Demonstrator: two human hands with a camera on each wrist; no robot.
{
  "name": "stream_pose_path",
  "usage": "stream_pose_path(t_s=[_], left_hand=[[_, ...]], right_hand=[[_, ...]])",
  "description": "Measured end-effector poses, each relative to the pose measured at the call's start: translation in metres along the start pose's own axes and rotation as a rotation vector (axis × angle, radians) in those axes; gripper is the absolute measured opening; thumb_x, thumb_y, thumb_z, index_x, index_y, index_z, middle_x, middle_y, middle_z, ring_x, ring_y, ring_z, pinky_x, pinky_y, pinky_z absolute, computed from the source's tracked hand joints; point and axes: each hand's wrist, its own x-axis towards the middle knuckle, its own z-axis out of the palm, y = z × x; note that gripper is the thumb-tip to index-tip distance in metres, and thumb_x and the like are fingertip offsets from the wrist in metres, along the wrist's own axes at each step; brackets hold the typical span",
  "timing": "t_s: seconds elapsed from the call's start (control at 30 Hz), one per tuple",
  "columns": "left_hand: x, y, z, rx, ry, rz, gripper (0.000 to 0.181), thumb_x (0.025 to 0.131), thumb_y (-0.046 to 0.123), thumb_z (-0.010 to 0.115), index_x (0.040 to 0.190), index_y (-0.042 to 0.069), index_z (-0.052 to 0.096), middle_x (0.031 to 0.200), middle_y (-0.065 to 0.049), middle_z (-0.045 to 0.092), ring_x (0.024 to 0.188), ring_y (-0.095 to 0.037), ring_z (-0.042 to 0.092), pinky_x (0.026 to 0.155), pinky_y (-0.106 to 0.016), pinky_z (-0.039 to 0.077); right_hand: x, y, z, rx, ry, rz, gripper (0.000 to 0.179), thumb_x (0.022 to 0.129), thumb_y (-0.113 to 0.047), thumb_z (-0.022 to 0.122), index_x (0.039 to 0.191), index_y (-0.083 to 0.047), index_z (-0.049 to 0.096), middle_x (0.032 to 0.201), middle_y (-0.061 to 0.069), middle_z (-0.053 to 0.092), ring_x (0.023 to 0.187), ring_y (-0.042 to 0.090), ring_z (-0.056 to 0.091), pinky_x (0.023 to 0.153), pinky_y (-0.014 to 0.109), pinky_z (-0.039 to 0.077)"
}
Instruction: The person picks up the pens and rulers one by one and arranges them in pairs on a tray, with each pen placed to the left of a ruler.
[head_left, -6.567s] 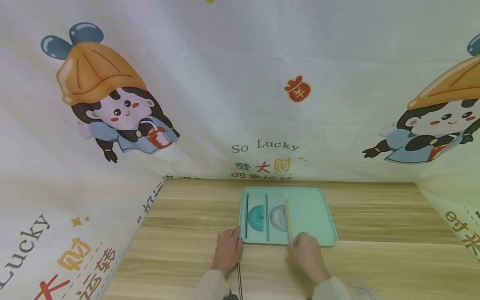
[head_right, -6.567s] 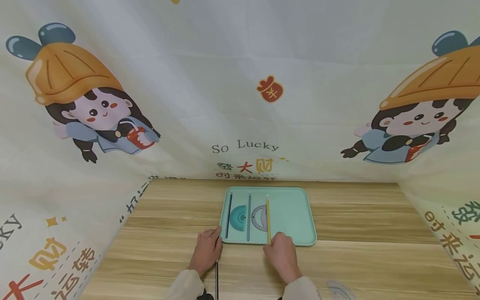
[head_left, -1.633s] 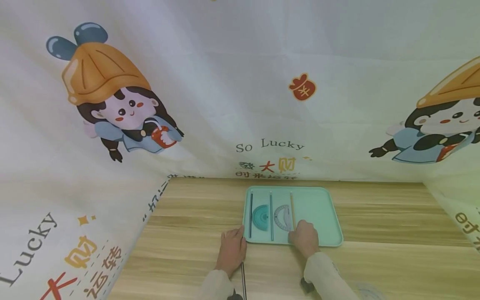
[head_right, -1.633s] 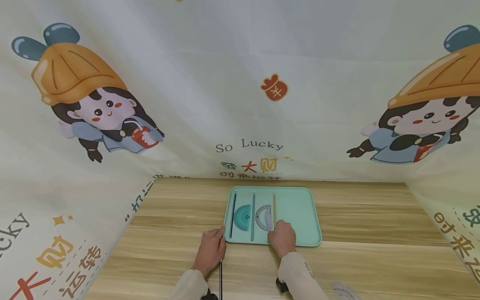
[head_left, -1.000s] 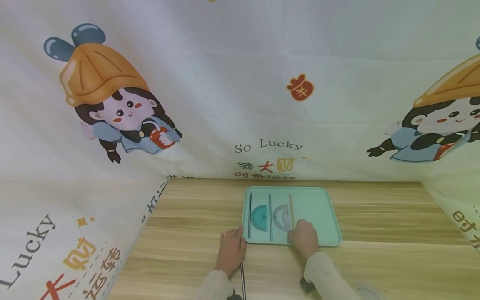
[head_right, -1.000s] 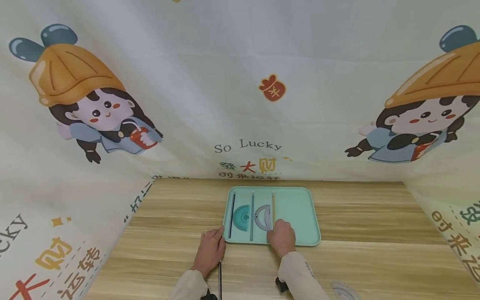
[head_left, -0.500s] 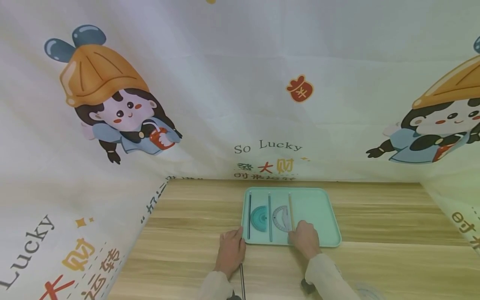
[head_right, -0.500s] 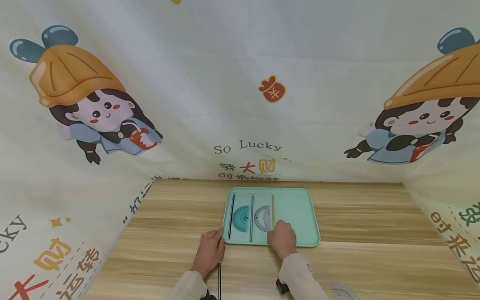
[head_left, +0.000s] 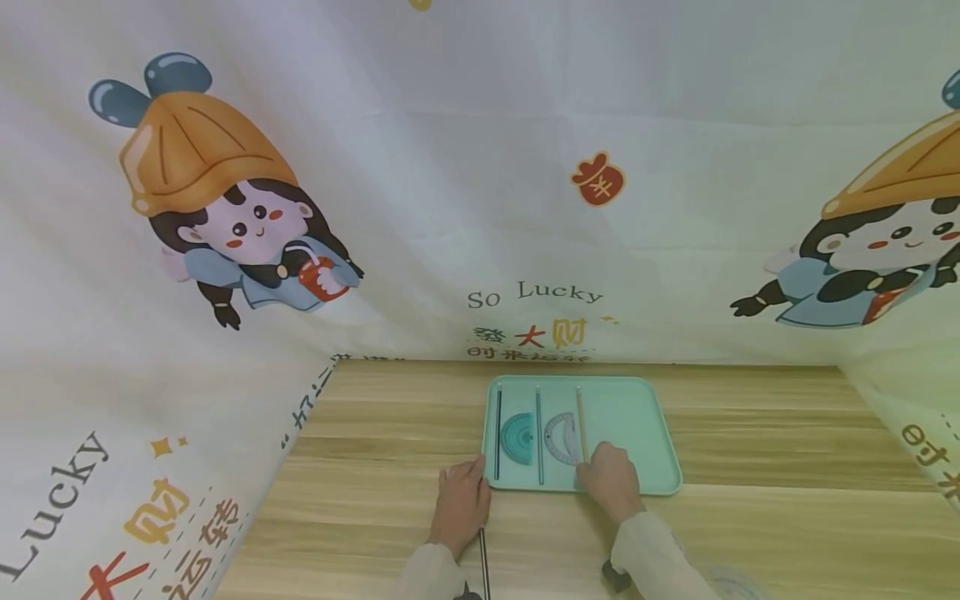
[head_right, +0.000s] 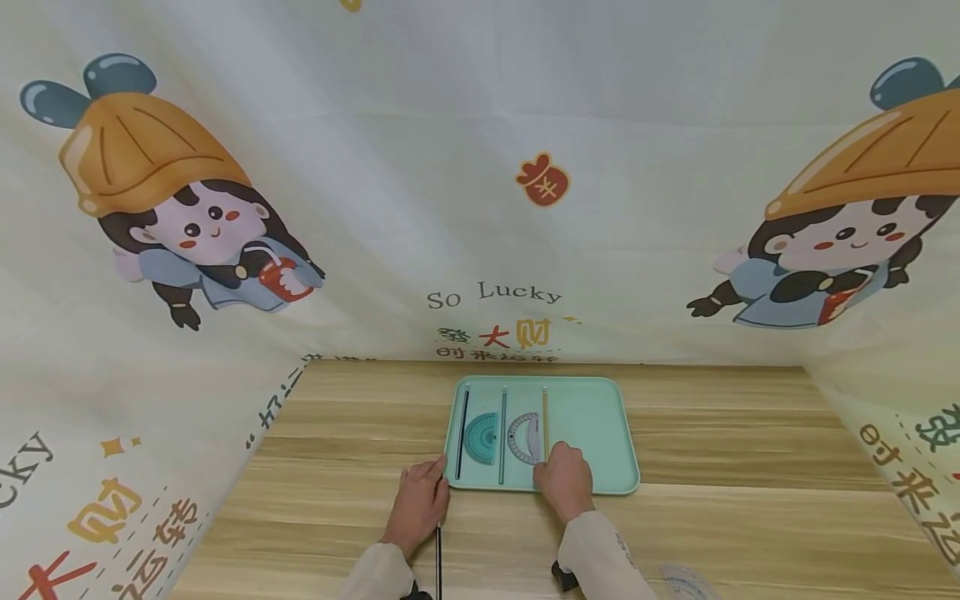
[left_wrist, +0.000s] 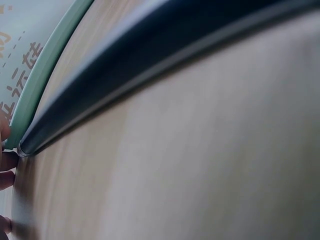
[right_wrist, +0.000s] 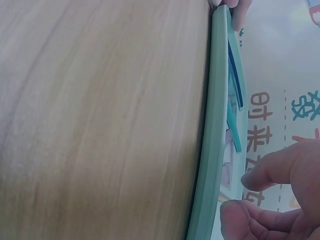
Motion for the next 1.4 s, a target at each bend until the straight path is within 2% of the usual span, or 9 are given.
stream_pose_path(t_s=[0.17,0.63,0.73,0.83,0.9,1.03,1.23,1.4], left_hand=[[0.0,0.0,0.0,-0.006,-0.009,-0.004,0.039,0.094,0.011,0.051,0.129,-0.005,0.055,0.123,-0.02,0.061,0.12,-0.037,0.053,0.107,-0.067,0.028],[0.0,-0.002,0.001,-0.011,-0.03,-0.014,0.04,0.095,0.013,0.049,0.131,-0.003,0.054,0.125,-0.02,0.061,0.122,-0.037,0.052,0.109,-0.067,0.026],[0.001,-0.002,0.001,-0.008,-0.033,-0.02,0.04,0.095,0.014,0.049,0.131,-0.002,0.053,0.125,-0.019,0.06,0.122,-0.037,0.052,0.109,-0.066,0.026],[0.0,-0.002,0.001,-0.005,-0.03,-0.02,0.039,0.095,0.013,0.05,0.131,-0.002,0.054,0.124,-0.019,0.061,0.122,-0.037,0.052,0.109,-0.066,0.026],[0.0,-0.001,0.001,-0.002,-0.026,-0.02,0.039,0.095,0.013,0.05,0.131,-0.002,0.054,0.124,-0.02,0.061,0.121,-0.037,0.052,0.109,-0.066,0.027],[0.0,-0.001,0.002,-0.012,-0.011,-0.015,0.039,0.094,0.012,0.05,0.13,-0.003,0.054,0.123,-0.021,0.061,0.121,-0.038,0.052,0.109,-0.066,0.026],[0.0,-0.002,0.003,-0.011,0.035,0.02,0.038,0.091,0.009,0.051,0.125,-0.007,0.057,0.118,-0.023,0.062,0.116,-0.041,0.054,0.105,-0.069,0.029],[0.0,-0.003,0.004,-0.015,-0.001,-0.008,0.039,0.093,0.011,0.05,0.128,-0.006,0.055,0.122,-0.022,0.061,0.12,-0.039,0.052,0.108,-0.068,0.026]], right_hand=[[-0.002,-0.001,-0.001,0.007,0.003,0.003,0.035,0.077,-0.007,0.053,0.052,-0.017,0.031,0.047,-0.007,0.029,0.042,0.008,0.03,0.037,0.019,0.024],[-0.015,-0.001,-0.009,0.035,-0.001,0.001,0.037,0.077,-0.006,0.052,0.053,-0.019,0.027,0.047,-0.009,0.025,0.042,0.006,0.023,0.037,0.017,0.019],[-0.018,0.0,-0.012,0.022,0.002,0.002,0.024,0.078,-0.008,0.053,0.058,-0.011,0.04,0.051,-0.005,0.034,0.045,0.009,0.03,0.039,0.019,0.024],[-0.022,0.001,-0.015,0.015,-0.003,0.005,0.012,0.079,-0.009,0.055,0.074,0.002,0.055,0.059,0.003,0.048,0.049,0.013,0.042,0.042,0.023,0.033],[-0.025,0.002,-0.017,0.014,-0.014,0.009,0.02,0.08,-0.009,0.056,0.088,0.009,0.059,0.065,0.008,0.055,0.053,0.016,0.048,0.045,0.025,0.039],[-0.031,0.002,-0.019,0.007,-0.032,0.018,0.025,0.081,-0.011,0.058,0.094,0.011,0.059,0.072,0.013,0.061,0.057,0.018,0.052,0.048,0.027,0.044],[-0.042,0.008,-0.02,0.005,-0.001,-0.01,0.018,0.078,-0.008,0.058,0.086,0.008,0.059,0.068,0.011,0.06,0.054,0.017,0.05,0.046,0.027,0.042],[-0.052,0.017,-0.021,0.011,0.007,-0.012,0.007,0.074,-0.005,0.056,0.075,0.002,0.056,0.063,0.007,0.056,0.053,0.016,0.048,0.044,0.026,0.039]])
